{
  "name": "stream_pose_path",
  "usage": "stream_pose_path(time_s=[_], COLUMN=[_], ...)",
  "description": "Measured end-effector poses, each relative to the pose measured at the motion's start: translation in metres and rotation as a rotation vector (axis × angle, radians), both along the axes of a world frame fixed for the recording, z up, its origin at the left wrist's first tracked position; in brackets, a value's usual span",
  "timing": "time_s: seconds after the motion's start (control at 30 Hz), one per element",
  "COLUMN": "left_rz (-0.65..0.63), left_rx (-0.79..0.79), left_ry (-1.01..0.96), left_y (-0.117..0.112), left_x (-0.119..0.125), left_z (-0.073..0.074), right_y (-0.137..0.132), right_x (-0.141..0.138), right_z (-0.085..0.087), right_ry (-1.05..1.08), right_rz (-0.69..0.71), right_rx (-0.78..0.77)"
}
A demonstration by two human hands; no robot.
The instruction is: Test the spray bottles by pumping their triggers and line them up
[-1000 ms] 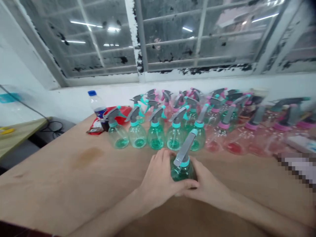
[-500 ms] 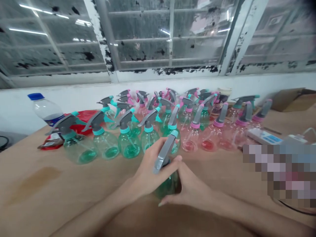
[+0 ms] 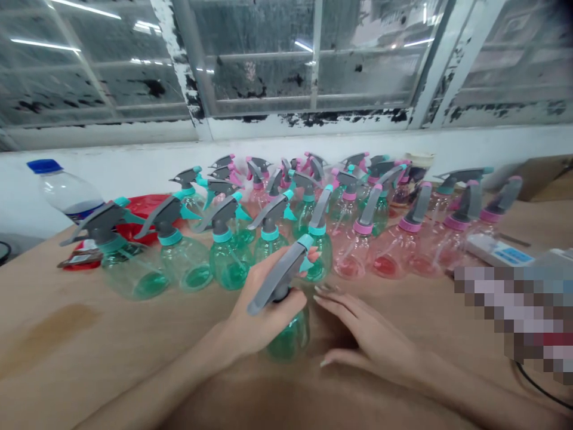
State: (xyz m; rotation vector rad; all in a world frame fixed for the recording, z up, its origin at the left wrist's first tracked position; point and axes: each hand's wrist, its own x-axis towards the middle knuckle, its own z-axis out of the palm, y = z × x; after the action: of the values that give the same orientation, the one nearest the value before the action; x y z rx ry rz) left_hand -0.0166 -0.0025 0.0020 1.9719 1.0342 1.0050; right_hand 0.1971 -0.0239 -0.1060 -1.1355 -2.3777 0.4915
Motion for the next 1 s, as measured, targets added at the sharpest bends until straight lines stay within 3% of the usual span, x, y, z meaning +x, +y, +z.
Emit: stream_pose_path(time_s=[0.2, 0.67, 0.87, 1.0], left_rz=[-0.005, 0.012, 0.035, 0.074], left_rx=[-0.01, -0.089, 0.017, 0.002], left_ry=[0.051, -0.012, 0.037, 0.047], left_y=[0.0049, 0.0018, 0.0032, 0.0014], left_x=[-0.0052, -0.007, -0.0054, -0.0042], left_z=[0.0037, 0.0036, 0.0022, 0.0011], right_y=[-0.0023, -0.0008, -0.0004, -0.0001], right_x=[0.012, 0.0121, 0.0133, 0.0131], right_z=[-0.0093, -0.0069, -0.0067, -0.0052], right_ry=[-0.122, -0.051, -0.022, -0.071], right_rz=[-0.035, -0.022, -0.006, -0.006], right_rx=[0.026, -0.005, 0.0, 0.0])
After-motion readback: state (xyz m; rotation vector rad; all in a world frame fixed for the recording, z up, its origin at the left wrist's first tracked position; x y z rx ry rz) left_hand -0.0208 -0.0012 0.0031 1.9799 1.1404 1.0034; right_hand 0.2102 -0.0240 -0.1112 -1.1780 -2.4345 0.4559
